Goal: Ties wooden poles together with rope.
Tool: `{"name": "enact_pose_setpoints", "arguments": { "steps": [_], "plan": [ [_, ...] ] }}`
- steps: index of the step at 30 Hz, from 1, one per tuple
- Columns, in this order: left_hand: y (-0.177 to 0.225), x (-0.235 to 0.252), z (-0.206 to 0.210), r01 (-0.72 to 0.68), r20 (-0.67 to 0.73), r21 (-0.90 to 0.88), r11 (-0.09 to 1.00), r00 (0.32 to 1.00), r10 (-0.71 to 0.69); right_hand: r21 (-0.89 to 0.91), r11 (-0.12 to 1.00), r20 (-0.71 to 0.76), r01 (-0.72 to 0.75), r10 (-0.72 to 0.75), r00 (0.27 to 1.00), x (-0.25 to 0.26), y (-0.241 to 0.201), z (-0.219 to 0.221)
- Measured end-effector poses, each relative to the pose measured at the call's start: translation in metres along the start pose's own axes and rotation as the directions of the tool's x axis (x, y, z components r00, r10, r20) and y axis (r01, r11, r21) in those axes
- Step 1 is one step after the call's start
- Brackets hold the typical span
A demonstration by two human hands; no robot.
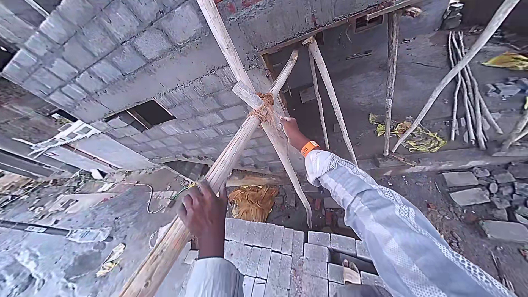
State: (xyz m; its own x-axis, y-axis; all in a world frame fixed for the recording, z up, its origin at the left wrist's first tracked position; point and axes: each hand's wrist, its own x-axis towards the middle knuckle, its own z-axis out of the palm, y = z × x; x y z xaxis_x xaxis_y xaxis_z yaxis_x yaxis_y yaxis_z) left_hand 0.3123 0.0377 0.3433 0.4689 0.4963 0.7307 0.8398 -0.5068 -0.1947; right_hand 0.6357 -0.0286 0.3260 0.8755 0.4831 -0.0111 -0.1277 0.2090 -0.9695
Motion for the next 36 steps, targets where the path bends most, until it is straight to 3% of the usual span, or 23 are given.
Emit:
{"name": "enact_pose_setpoints", "arguments": {
  "steps": [4, 6, 10, 13, 16, 21, 26, 31, 36],
  "plan": [
    [-0.001, -0.002, -0.014, 0.036, 0.155, -0.069, 0.997, 0.988, -0.025, 0.136, 0.979, -0.024, -0.154, 0.159, 0.987, -0.103, 0.019, -0.002],
    [0.004, -0.002, -0.013, 0.03, 0.17, -0.079, 0.996, 0.985, -0.017, 0.14, 0.981, -0.047, -0.135, 0.143, 0.989, -0.123, 0.041, 0.01],
    [-0.001, -0.001, -0.016, 0.013, 0.154, -0.093, 0.996, 0.988, 0.001, -0.18, 0.982, -0.047, -0.052, 0.044, 0.998, -0.127, 0.067, 0.038],
    [0.004, 0.003, -0.014, 0.004, 0.101, -0.11, 0.994, 0.995, 0.007, -0.467, 0.883, 0.013, 0.034, -0.032, 0.999, -0.116, 0.071, 0.024],
    [0.004, 0.001, -0.01, 0.009, 0.084, -0.098, 0.995, 0.996, -0.001, -0.625, 0.777, 0.055, 0.083, -0.062, 0.997, -0.104, 0.098, 0.027],
    [0.005, -0.003, -0.006, 0.012, 0.047, -0.055, 0.998, 0.999, -0.009, -0.719, 0.693, 0.058, 0.042, 0.0, 0.998, -0.06, 0.152, 0.05],
    [0.005, 0.004, 0.008, -0.002, -0.084, 0.056, 0.998, 0.996, 0.007, -0.793, 0.608, 0.062, 0.032, 0.028, 0.998, 0.009, 0.168, 0.073],
    [-0.001, -0.002, 0.01, 0.004, 0.06, 0.076, 0.997, 0.998, -0.009, -0.895, 0.444, 0.072, 0.049, 0.035, 0.997, 0.055, 0.197, 0.063],
    [-0.001, 0.003, 0.021, 0.086, 0.038, 0.054, 0.995, 0.995, -0.089, -0.926, 0.377, 0.046, 0.021, 0.057, 0.997, 0.077, 0.23, 0.043]
  ]
}}
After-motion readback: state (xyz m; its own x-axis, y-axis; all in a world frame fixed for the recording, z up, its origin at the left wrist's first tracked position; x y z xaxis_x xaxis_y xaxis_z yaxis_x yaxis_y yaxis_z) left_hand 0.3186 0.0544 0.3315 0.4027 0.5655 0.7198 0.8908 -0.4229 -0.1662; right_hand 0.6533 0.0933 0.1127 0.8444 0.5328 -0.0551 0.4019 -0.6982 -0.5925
